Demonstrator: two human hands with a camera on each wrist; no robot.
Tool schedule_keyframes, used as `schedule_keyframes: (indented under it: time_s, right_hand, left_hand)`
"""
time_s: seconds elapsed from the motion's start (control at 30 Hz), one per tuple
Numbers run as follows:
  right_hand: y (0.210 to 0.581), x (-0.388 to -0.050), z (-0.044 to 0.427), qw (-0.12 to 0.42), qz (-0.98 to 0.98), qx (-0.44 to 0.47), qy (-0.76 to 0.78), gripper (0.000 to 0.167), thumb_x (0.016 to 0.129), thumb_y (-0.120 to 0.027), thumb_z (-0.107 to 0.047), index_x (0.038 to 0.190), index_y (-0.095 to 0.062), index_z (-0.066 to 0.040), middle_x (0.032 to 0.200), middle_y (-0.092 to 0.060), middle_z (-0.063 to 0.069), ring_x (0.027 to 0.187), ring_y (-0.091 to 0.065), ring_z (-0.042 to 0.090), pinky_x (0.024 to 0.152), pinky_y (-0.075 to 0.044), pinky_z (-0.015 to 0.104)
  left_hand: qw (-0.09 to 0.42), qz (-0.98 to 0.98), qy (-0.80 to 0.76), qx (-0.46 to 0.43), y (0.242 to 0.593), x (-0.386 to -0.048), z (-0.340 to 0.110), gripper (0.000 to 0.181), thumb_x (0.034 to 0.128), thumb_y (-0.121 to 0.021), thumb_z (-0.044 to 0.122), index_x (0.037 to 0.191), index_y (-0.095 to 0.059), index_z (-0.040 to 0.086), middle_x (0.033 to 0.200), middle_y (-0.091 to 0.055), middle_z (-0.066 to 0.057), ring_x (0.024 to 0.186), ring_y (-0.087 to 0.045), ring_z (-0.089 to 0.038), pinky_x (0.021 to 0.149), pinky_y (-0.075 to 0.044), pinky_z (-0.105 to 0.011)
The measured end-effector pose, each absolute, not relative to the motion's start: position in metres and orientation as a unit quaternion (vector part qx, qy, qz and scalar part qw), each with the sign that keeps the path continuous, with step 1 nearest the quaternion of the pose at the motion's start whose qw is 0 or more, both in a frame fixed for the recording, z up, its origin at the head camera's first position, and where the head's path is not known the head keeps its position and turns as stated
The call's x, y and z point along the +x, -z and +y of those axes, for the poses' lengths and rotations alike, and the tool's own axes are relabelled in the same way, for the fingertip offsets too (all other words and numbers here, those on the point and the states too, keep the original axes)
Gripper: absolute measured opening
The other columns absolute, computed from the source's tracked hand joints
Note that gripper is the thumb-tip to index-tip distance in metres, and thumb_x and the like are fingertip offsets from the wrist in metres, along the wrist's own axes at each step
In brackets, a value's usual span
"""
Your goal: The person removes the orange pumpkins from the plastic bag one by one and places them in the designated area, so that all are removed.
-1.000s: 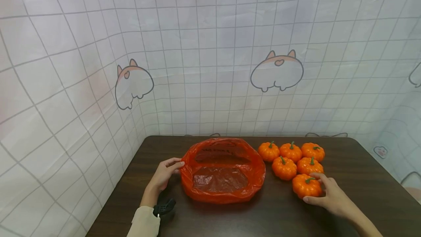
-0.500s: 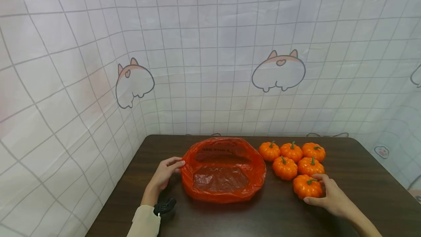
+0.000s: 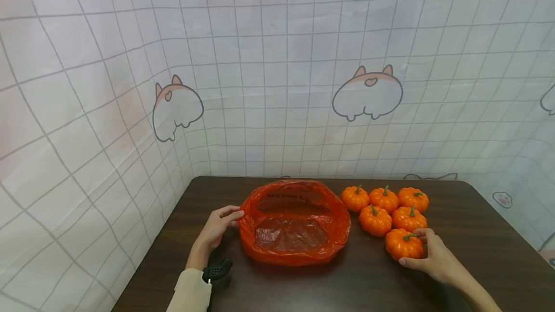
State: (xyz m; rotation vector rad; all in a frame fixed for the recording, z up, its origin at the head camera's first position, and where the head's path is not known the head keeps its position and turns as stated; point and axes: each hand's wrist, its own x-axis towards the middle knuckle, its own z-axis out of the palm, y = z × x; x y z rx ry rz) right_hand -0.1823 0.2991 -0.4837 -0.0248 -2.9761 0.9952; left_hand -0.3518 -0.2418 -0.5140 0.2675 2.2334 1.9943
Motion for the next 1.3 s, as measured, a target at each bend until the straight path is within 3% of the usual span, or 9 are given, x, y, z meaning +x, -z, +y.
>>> schedule_keyframes:
  time_s: [0.4,0.67,0.87,1.07,1.3]
  right_hand:
    - [0.486,-0.180,0.298,0.004,-0.952,-0.015,-0.306,0.085,0.087,-0.081,-0.038,0.137,-0.032,0.010,0.125,-0.038,0.040,0.106,-0.052,0.042,0.088,-0.048,0.060]
    - [0.487,-0.178,0.296,0.008,-0.952,-0.012,-0.305,0.087,0.085,-0.082,-0.040,0.137,-0.032,0.010,0.125,-0.037,0.038,0.112,-0.049,0.047,0.092,-0.045,0.067]
    - [0.479,-0.177,0.298,0.012,-0.955,-0.022,-0.295,0.089,0.086,-0.080,-0.046,0.138,-0.034,0.009,0.124,-0.038,0.037,0.105,-0.047,0.045,0.080,-0.048,0.053]
    - [0.469,-0.178,0.297,0.034,-0.954,-0.022,-0.297,0.082,0.090,-0.076,-0.045,0.137,-0.038,0.010,0.129,-0.034,0.040,0.109,-0.033,0.053,0.081,-0.036,0.056]
    - [0.454,-0.182,0.291,0.085,-0.952,-0.014,-0.293,0.064,0.094,-0.073,-0.041,0.131,-0.050,0.005,0.131,-0.036,0.037,0.105,-0.039,0.046,0.070,-0.041,0.039]
  left_hand:
    - [0.071,0.739,-0.665,0.084,0.516,-0.349,-0.240,0.033,0.0976,-0.069,0.025,0.120,-0.070,0.001,0.095,-0.076,0.000,0.086,-0.072,-0.024,0.114,-0.039,-0.056]
    - [0.070,0.742,-0.661,0.089,0.517,-0.351,-0.242,0.034,0.0978,-0.069,0.026,0.119,-0.069,0.000,0.095,-0.076,0.001,0.087,-0.072,-0.024,0.114,-0.039,-0.056]
    - [0.069,0.740,-0.663,0.089,0.517,-0.352,-0.241,0.034,0.0977,-0.069,0.027,0.120,-0.069,0.000,0.095,-0.076,0.000,0.087,-0.072,-0.025,0.117,-0.034,-0.059]
    - [0.081,0.739,-0.662,0.094,0.516,-0.355,-0.243,0.037,0.0985,-0.068,0.028,0.123,-0.068,0.001,0.098,-0.077,0.001,0.089,-0.073,-0.024,0.118,-0.032,-0.060]
    - [0.114,0.762,-0.628,0.110,0.497,-0.349,-0.249,0.044,0.0999,-0.066,0.031,0.133,-0.063,0.002,0.118,-0.074,-0.008,0.097,-0.073,-0.030,0.116,-0.034,-0.062]
